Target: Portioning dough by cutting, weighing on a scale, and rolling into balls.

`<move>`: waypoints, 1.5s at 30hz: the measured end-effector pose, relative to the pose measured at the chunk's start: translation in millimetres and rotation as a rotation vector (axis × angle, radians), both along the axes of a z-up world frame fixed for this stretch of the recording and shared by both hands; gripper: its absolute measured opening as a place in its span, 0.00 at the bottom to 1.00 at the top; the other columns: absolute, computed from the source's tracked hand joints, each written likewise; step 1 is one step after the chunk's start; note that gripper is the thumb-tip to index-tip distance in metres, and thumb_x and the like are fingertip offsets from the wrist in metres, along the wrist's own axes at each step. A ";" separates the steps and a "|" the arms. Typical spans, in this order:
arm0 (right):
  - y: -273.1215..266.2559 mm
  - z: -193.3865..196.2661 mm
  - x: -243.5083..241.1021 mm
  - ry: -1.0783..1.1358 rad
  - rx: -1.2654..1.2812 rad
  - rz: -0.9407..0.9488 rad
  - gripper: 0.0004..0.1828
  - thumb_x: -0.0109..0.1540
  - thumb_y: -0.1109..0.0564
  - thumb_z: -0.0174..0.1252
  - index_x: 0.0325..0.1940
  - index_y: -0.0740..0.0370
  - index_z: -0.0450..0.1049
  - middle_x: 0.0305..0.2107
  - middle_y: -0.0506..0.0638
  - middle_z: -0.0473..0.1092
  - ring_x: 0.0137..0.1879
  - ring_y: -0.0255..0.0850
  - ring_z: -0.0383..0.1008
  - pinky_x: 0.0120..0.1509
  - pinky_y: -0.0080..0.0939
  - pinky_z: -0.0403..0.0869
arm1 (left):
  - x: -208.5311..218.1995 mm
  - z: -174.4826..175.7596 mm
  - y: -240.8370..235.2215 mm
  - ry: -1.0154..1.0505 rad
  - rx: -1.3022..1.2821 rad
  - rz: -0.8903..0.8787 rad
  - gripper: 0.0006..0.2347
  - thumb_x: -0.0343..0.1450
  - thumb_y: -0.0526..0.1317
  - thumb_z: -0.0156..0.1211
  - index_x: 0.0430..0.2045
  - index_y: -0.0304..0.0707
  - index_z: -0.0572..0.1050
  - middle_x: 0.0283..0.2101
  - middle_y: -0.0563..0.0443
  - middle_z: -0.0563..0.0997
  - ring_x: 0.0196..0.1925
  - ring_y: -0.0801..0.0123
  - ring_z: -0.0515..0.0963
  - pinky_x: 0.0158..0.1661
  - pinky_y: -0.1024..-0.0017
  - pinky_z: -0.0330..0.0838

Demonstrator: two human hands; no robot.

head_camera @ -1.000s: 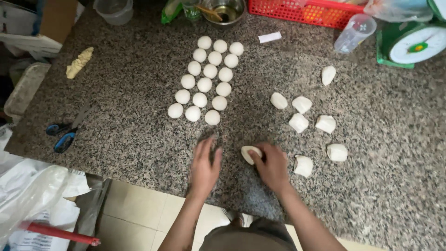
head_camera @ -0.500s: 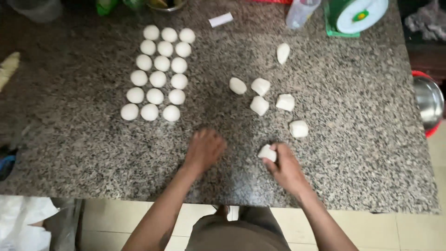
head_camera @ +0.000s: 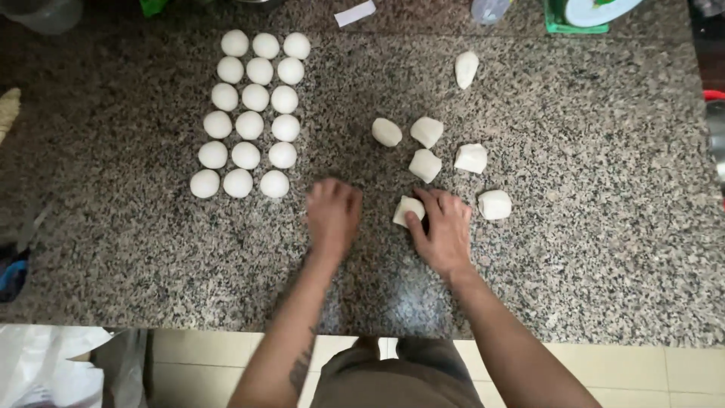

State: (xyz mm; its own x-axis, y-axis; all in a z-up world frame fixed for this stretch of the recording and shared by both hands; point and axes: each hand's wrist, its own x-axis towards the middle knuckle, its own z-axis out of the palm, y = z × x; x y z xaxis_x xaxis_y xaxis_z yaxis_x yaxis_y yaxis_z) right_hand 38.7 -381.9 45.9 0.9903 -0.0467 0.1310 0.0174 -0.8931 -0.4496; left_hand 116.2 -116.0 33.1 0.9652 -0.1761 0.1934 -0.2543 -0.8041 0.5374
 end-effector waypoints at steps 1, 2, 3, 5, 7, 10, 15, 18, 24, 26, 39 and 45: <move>0.5 -3.5 -3.6 0.007 0.001 -0.002 0.33 0.78 0.30 0.62 0.83 0.46 0.80 0.63 0.50 0.76 0.74 0.52 0.75 0.81 0.57 0.62 | -24.5 9.4 -3.0 0.007 0.001 -0.002 0.17 0.92 0.49 0.60 0.34 0.47 0.79 0.43 0.52 0.80 0.46 0.62 0.78 0.52 0.51 0.72; -0.7 -6.4 -1.9 -0.003 0.002 0.002 0.33 0.78 0.31 0.63 0.83 0.45 0.81 0.62 0.50 0.76 0.74 0.52 0.75 0.80 0.57 0.63 | -44.5 19.4 -7.4 -0.003 -0.050 -0.089 0.17 0.91 0.49 0.60 0.34 0.45 0.81 0.43 0.51 0.80 0.48 0.57 0.81 0.51 0.50 0.75; -1.9 -9.1 -0.9 -0.013 0.002 0.006 0.33 0.77 0.31 0.64 0.82 0.45 0.81 0.62 0.50 0.76 0.73 0.51 0.75 0.80 0.58 0.64 | -65.3 29.6 -12.0 -0.013 -0.102 -0.177 0.17 0.91 0.49 0.61 0.34 0.44 0.84 0.43 0.51 0.81 0.50 0.52 0.84 0.51 0.48 0.79; -4.6 -7.4 -0.6 -0.028 -0.012 0.009 0.32 0.77 0.31 0.64 0.81 0.45 0.82 0.60 0.49 0.75 0.72 0.51 0.75 0.79 0.58 0.64 | -65.9 79.6 4.0 0.127 -0.055 -0.208 0.18 0.92 0.48 0.60 0.34 0.41 0.85 0.43 0.48 0.81 0.49 0.49 0.82 0.55 0.45 0.76; 1.1 -9.4 2.9 -0.044 -0.010 0.014 0.31 0.78 0.32 0.65 0.80 0.46 0.82 0.59 0.49 0.75 0.70 0.51 0.75 0.78 0.58 0.64 | -41.5 65.4 23.4 0.267 0.008 -0.235 0.19 0.93 0.48 0.58 0.35 0.39 0.85 0.43 0.45 0.82 0.49 0.47 0.81 0.60 0.42 0.74; -0.5 -11.2 -0.9 -0.046 -0.028 0.019 0.30 0.78 0.31 0.64 0.78 0.45 0.83 0.60 0.49 0.75 0.70 0.51 0.75 0.78 0.58 0.64 | -6.4 -6.3 16.1 -0.185 0.029 -0.032 0.17 0.89 0.56 0.67 0.34 0.53 0.76 0.53 0.64 0.69 0.53 0.67 0.74 0.47 0.60 0.70; -3.3 -19.3 -0.4 -0.040 -0.018 0.005 0.28 0.77 0.29 0.66 0.76 0.40 0.84 0.61 0.48 0.74 0.71 0.50 0.74 0.79 0.57 0.64 | -81.7 57.1 -7.8 -0.016 -0.161 -0.104 0.15 0.90 0.46 0.67 0.35 0.41 0.82 0.46 0.50 0.81 0.50 0.51 0.85 0.46 0.48 0.82; -5.1 -15.9 -2.4 -0.006 -0.023 -0.002 0.28 0.77 0.27 0.64 0.77 0.35 0.84 0.62 0.45 0.73 0.72 0.48 0.73 0.80 0.56 0.63 | -56.2 29.6 26.6 0.126 -0.128 -0.140 0.11 0.86 0.46 0.75 0.41 0.39 0.85 0.49 0.41 0.84 0.54 0.39 0.85 0.51 0.38 0.81; -2.4 -15.7 4.6 -0.013 -0.014 -0.003 0.26 0.77 0.27 0.64 0.74 0.35 0.84 0.62 0.45 0.73 0.70 0.50 0.74 0.79 0.57 0.64 | -24.1 13.8 -9.9 -0.058 -0.152 -0.045 0.16 0.90 0.46 0.67 0.33 0.38 0.82 0.44 0.44 0.82 0.56 0.39 0.84 0.51 0.34 0.79; -3.0 -15.0 1.3 -0.009 -0.012 -0.007 0.26 0.77 0.27 0.64 0.74 0.35 0.84 0.63 0.45 0.73 0.70 0.49 0.74 0.79 0.57 0.64 | -65.3 -7.0 5.8 0.005 -0.115 -0.112 0.14 0.90 0.50 0.66 0.39 0.43 0.83 0.52 0.49 0.83 0.68 0.44 0.82 0.60 0.35 0.80; -2.7 -19.2 1.9 0.019 -0.007 -0.013 0.28 0.79 0.22 0.59 0.76 0.31 0.83 0.63 0.43 0.73 0.71 0.48 0.74 0.79 0.56 0.63 | -87.9 -29.4 21.9 0.017 -0.076 -0.216 0.17 0.86 0.57 0.70 0.33 0.50 0.81 0.55 0.56 0.81 0.72 0.47 0.81 0.56 0.44 0.81; 1.0 -9.9 -0.4 0.030 0.020 -0.037 0.35 0.78 0.24 0.60 0.83 0.40 0.80 0.63 0.48 0.75 0.73 0.50 0.73 0.80 0.56 0.62 | -14.6 -1.6 8.4 -0.195 -0.056 0.007 0.13 0.87 0.48 0.70 0.35 0.45 0.78 0.52 0.52 0.77 0.58 0.50 0.82 0.52 0.49 0.81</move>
State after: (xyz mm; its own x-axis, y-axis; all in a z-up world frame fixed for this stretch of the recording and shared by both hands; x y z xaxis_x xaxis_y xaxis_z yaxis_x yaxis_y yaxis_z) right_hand 38.2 -380.9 36.0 0.9914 -0.0852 0.0995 -0.0291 -0.8838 -0.4670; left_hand 101.6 -107.6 31.5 0.9098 -0.1536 0.3856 -0.3525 -0.7765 0.5224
